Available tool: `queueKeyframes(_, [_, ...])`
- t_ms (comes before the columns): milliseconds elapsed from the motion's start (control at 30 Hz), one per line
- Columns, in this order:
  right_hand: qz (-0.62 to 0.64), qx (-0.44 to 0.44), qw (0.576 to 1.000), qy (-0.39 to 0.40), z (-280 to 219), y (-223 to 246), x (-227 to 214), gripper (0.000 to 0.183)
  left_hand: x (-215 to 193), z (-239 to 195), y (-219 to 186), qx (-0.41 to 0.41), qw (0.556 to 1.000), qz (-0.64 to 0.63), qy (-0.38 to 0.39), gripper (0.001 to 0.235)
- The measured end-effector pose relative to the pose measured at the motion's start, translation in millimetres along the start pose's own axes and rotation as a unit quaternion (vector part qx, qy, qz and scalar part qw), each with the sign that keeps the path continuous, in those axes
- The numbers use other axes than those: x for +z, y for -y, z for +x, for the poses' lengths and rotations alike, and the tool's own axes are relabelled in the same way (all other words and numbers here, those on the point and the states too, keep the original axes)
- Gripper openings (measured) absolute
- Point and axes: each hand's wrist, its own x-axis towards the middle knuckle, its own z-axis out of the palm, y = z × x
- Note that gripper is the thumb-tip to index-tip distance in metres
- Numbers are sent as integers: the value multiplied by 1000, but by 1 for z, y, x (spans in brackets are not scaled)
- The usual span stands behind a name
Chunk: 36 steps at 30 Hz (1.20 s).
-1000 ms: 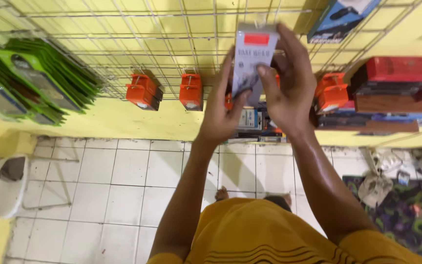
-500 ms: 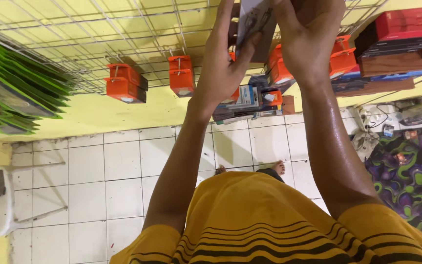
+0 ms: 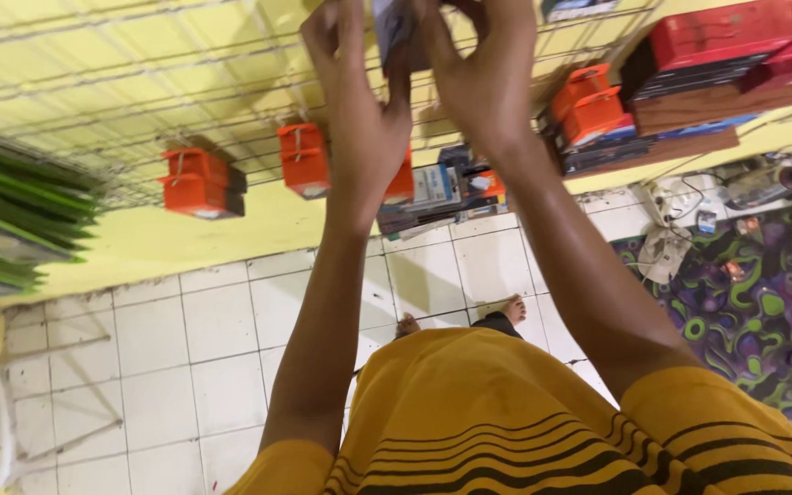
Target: The person arranges small retail boxes on a wall-mounted wire grid display. They pick up boxes from a nearby shelf, hang them on hooks, and adjust their positions to align with other items.
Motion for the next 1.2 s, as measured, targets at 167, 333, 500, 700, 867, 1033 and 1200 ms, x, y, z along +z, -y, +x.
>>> queueKeyframes(167, [-92, 19, 995, 40, -36, 35, -47, 42, 1, -24, -18, -51, 998, -38, -17, 72])
queueKeyframes(333, [-202, 144, 968, 46, -77, 23, -134, 36, 31, -66, -63, -135, 972, -190, 18, 45])
queueKeyframes(500, [-156, 225, 961, -36, -122, -37, -241, 24, 118, -99, -98, -134, 942, -240, 193, 35])
queueKeyframes(700, [-72, 330, 937, -94, -132, -105, -349, 56, 227, -100, -138, -134, 945, -199, 220, 69])
queueKeyframes(867, [-61, 336, 939, -33, -112, -156, -386, 73, 289, -93, -149, -158, 954, -163, 197, 78])
queueKeyframes(1033, [-7, 320, 947, 13, -107, -173, -394, 79, 307, -97, -160, -172, 958, -150, 172, 77])
queueKeyframes(1200, [79, 355, 931, 13, -103, -165, -395, 80, 305, -101, -172, -161, 965, -168, 123, 73])
